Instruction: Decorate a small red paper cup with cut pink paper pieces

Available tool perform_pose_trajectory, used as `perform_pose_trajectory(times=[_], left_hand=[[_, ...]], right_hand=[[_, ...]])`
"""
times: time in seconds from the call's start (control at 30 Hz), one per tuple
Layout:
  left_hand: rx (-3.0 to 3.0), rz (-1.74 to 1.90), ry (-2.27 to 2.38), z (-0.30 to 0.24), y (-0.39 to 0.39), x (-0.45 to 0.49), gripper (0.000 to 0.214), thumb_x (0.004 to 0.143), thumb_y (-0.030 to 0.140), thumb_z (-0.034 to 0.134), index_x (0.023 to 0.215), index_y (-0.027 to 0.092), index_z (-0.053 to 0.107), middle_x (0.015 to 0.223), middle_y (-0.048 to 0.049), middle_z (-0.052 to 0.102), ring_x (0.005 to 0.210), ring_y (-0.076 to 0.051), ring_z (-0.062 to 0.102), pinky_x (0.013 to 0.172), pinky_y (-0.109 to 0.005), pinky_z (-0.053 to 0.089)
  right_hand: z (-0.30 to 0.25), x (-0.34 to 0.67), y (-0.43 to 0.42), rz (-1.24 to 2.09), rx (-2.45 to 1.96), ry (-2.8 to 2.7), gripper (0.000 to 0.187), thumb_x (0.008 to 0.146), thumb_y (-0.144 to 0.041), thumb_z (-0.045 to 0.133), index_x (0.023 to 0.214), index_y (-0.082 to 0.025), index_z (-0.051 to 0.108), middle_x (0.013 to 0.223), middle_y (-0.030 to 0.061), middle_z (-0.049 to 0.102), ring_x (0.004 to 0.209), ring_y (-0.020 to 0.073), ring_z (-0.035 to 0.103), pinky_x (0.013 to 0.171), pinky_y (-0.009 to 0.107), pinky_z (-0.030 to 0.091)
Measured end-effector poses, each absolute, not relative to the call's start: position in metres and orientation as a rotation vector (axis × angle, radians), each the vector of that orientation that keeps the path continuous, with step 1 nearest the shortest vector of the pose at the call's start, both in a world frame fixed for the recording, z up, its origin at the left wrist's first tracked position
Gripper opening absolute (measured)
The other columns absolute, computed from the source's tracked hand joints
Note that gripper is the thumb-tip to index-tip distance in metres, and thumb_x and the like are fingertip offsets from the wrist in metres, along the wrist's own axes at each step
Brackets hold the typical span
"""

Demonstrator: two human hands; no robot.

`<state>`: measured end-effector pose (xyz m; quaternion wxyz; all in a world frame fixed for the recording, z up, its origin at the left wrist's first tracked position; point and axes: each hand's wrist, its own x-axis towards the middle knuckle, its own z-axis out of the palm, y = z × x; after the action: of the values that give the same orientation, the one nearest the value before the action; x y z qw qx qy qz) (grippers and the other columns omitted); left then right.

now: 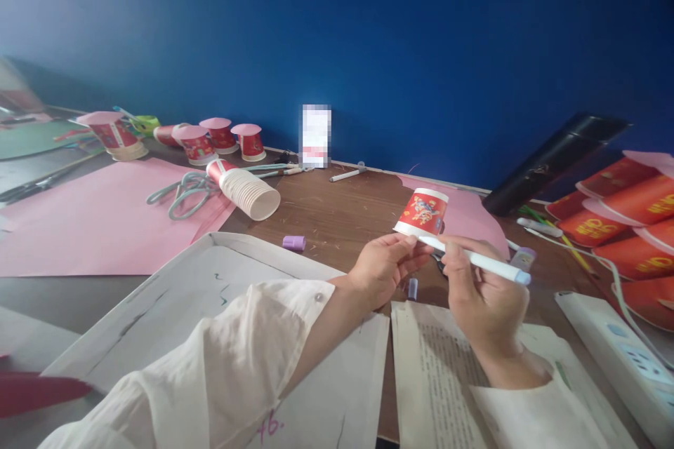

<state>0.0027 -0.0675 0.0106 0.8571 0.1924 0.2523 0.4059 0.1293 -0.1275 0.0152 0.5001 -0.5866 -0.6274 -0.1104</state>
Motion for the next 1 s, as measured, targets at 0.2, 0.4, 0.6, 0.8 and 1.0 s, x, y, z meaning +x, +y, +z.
perform_pose_trajectory(times=[0.2,0.4,0.6,0.8,1.0], left_hand=[[0.409,0.85,0.557,0.0125,-0.0678,0.0028,0.019,0.093,0.009,0.059,0.077,0.009,0.069,0.076,-0.0073,0.071,0.076,-0.011,0.068,0.095,-0.029,0.052],[0.422,0.877,0.525,0.0073,-0.0671,0.0048,0.016,0.091,0.01,0.063,0.076,0.009,0.07,0.077,-0.0073,0.071,0.077,-0.011,0.068,0.096,-0.03,0.051],[0.431,0.894,0.502,0.0045,-0.0662,0.005,0.013,0.087,0.013,0.07,0.075,0.009,0.069,0.078,-0.0073,0.071,0.077,-0.012,0.068,0.097,-0.031,0.05],[0.424,0.868,0.545,0.0079,-0.0668,0.0028,0.013,0.09,0.014,0.066,0.078,0.011,0.069,0.079,-0.0074,0.072,0.079,-0.013,0.069,0.097,-0.031,0.051],[0.411,0.863,0.564,0.0108,-0.067,0.001,0.015,0.092,0.014,0.06,0.081,0.01,0.069,0.082,-0.0099,0.073,0.078,-0.014,0.07,0.093,-0.031,0.052]], right_hand=[[0.0141,0.1289,-0.1251,-0.294,-1.416,-1.525,0.019,0.097,-0.029,0.058,0.102,-0.018,0.073,0.088,0.0066,0.074,0.077,0.0197,0.071,0.074,0.033,0.053],[0.0131,0.1281,-0.1249,-0.277,-1.413,-1.531,0.018,0.097,-0.029,0.058,0.103,-0.018,0.072,0.09,0.0062,0.074,0.074,0.0182,0.071,0.073,0.032,0.054],[0.0136,0.1273,-0.1248,-0.297,-1.414,-1.531,0.017,0.097,-0.028,0.058,0.1,-0.018,0.072,0.087,0.0058,0.074,0.074,0.0184,0.07,0.074,0.032,0.054],[0.0143,0.1275,-0.1238,-0.338,-1.424,-1.498,0.019,0.097,-0.028,0.057,0.098,-0.018,0.072,0.084,0.0066,0.073,0.077,0.02,0.07,0.074,0.033,0.053],[0.016,0.1267,-0.1255,-0.377,-1.453,-1.455,0.02,0.098,-0.029,0.056,0.097,-0.018,0.073,0.081,0.0067,0.073,0.077,0.02,0.07,0.073,0.032,0.052]])
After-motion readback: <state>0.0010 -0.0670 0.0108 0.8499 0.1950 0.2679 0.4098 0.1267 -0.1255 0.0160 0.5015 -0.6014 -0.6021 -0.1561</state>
